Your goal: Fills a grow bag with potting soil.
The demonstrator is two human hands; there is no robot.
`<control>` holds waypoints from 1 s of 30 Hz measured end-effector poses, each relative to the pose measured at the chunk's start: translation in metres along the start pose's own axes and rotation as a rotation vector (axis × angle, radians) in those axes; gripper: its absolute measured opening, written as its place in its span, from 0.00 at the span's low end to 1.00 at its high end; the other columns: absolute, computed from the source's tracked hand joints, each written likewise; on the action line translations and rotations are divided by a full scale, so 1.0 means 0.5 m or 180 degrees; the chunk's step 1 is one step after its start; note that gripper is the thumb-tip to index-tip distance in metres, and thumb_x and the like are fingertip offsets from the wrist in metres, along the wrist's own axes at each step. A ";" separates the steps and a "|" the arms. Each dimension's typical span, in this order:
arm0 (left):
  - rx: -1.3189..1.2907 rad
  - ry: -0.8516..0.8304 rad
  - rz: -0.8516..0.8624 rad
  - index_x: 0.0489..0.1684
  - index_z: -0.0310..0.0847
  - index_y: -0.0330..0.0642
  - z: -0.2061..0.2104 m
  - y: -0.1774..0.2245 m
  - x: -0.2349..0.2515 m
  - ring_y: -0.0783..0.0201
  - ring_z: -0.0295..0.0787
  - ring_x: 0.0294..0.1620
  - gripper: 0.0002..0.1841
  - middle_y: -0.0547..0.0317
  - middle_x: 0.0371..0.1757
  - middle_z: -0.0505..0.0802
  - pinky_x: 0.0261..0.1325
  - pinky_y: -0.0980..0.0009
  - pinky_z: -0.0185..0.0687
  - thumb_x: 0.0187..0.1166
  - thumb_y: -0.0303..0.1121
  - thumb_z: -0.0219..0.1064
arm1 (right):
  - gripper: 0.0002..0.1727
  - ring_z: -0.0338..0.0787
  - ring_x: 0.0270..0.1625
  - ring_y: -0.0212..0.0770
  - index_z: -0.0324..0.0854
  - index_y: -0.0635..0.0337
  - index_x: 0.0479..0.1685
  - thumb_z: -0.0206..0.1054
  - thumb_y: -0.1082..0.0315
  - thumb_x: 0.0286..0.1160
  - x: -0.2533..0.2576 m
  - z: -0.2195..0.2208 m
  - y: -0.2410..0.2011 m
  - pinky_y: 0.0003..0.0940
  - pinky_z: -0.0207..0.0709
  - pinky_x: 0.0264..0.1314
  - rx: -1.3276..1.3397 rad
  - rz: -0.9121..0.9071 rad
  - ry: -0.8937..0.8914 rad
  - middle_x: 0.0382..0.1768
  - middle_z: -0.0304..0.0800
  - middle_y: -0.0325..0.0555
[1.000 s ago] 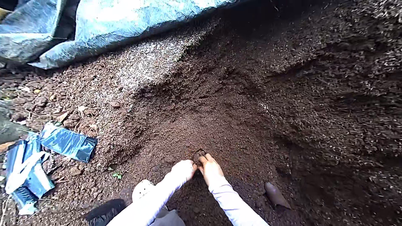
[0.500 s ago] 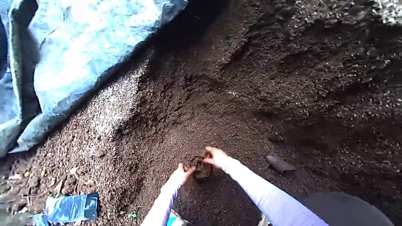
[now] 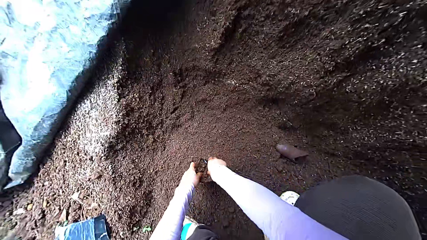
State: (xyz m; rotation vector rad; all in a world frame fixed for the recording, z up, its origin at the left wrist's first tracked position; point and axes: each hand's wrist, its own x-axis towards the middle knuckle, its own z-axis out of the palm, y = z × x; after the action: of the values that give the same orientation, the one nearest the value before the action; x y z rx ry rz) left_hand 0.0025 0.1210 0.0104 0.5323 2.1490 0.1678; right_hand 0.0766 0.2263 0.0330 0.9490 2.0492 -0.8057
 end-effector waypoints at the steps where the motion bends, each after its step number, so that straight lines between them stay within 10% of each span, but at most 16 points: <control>1: 0.0056 0.0024 0.0029 0.87 0.61 0.44 -0.004 -0.004 -0.001 0.40 0.86 0.71 0.31 0.36 0.71 0.86 0.73 0.40 0.78 0.86 0.42 0.64 | 0.35 0.77 0.81 0.63 0.63 0.68 0.85 0.68 0.66 0.81 -0.016 -0.010 0.001 0.60 0.75 0.76 -0.0023 -0.0101 -0.0031 0.82 0.72 0.65; 4: 0.0047 0.0261 0.0275 0.82 0.71 0.42 -0.026 -0.024 0.013 0.37 0.81 0.75 0.35 0.33 0.74 0.83 0.78 0.38 0.73 0.81 0.53 0.69 | 0.24 0.77 0.80 0.65 0.72 0.75 0.77 0.61 0.71 0.86 -0.050 -0.070 0.020 0.62 0.71 0.80 0.0189 -0.0708 -0.0080 0.77 0.76 0.70; 7: -0.0077 0.0730 0.0802 0.87 0.65 0.38 -0.018 -0.021 0.009 0.34 0.68 0.85 0.40 0.32 0.84 0.73 0.86 0.40 0.61 0.78 0.52 0.72 | 0.24 0.92 0.52 0.54 0.78 0.68 0.69 0.69 0.60 0.83 0.027 -0.130 0.060 0.52 0.85 0.57 0.0978 -0.1182 -0.0194 0.57 0.88 0.63; 9: 0.0247 0.1054 0.1285 0.87 0.67 0.41 -0.013 -0.003 0.008 0.34 0.61 0.88 0.38 0.36 0.89 0.68 0.88 0.41 0.56 0.77 0.49 0.71 | 0.27 0.90 0.63 0.55 0.75 0.62 0.77 0.64 0.53 0.88 0.078 -0.181 0.099 0.54 0.81 0.67 0.1043 -0.1258 -0.0026 0.65 0.86 0.63; 11: 0.0829 0.1237 0.1716 0.79 0.79 0.50 -0.008 0.019 0.012 0.31 0.62 0.88 0.30 0.39 0.88 0.70 0.83 0.36 0.61 0.75 0.46 0.71 | 0.31 0.73 0.85 0.63 0.68 0.55 0.87 0.59 0.50 0.90 0.135 -0.194 0.166 0.64 0.62 0.85 0.0552 -0.1168 0.0353 0.82 0.73 0.64; 16: 0.1534 0.1122 0.2445 0.48 0.96 0.49 -0.015 0.046 0.043 0.35 0.69 0.85 0.09 0.60 0.72 0.91 0.80 0.30 0.59 0.80 0.36 0.70 | 0.51 0.32 0.93 0.80 0.66 0.34 0.90 0.86 0.48 0.59 0.228 -0.013 0.319 0.87 0.44 0.81 0.0830 -0.0564 0.0325 0.97 0.31 0.60; 24: 0.0921 0.1905 0.2874 0.45 0.91 0.45 0.016 -0.011 0.004 0.37 0.79 0.74 0.29 0.45 0.69 0.89 0.77 0.38 0.67 0.68 0.65 0.68 | 0.51 0.60 0.89 0.71 0.60 0.40 0.92 0.82 0.69 0.63 0.195 0.110 0.325 0.67 0.65 0.83 0.1549 -0.0084 -0.0155 0.94 0.45 0.63; 30: 0.1226 0.2162 0.3098 0.28 0.93 0.52 0.078 -0.060 -0.026 0.38 0.83 0.73 0.10 0.55 0.61 0.94 0.78 0.31 0.66 0.71 0.47 0.76 | 0.48 0.66 0.86 0.67 0.64 0.54 0.89 0.84 0.67 0.63 0.091 -0.028 0.250 0.66 0.62 0.84 0.1206 -0.1083 -0.0179 0.85 0.63 0.70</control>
State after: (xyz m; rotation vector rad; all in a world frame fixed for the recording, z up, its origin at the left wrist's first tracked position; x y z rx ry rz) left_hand 0.0310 0.0855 -0.0123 1.9535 2.3624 0.5272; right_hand 0.1525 0.3200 -0.0249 0.7673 2.0767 -1.4235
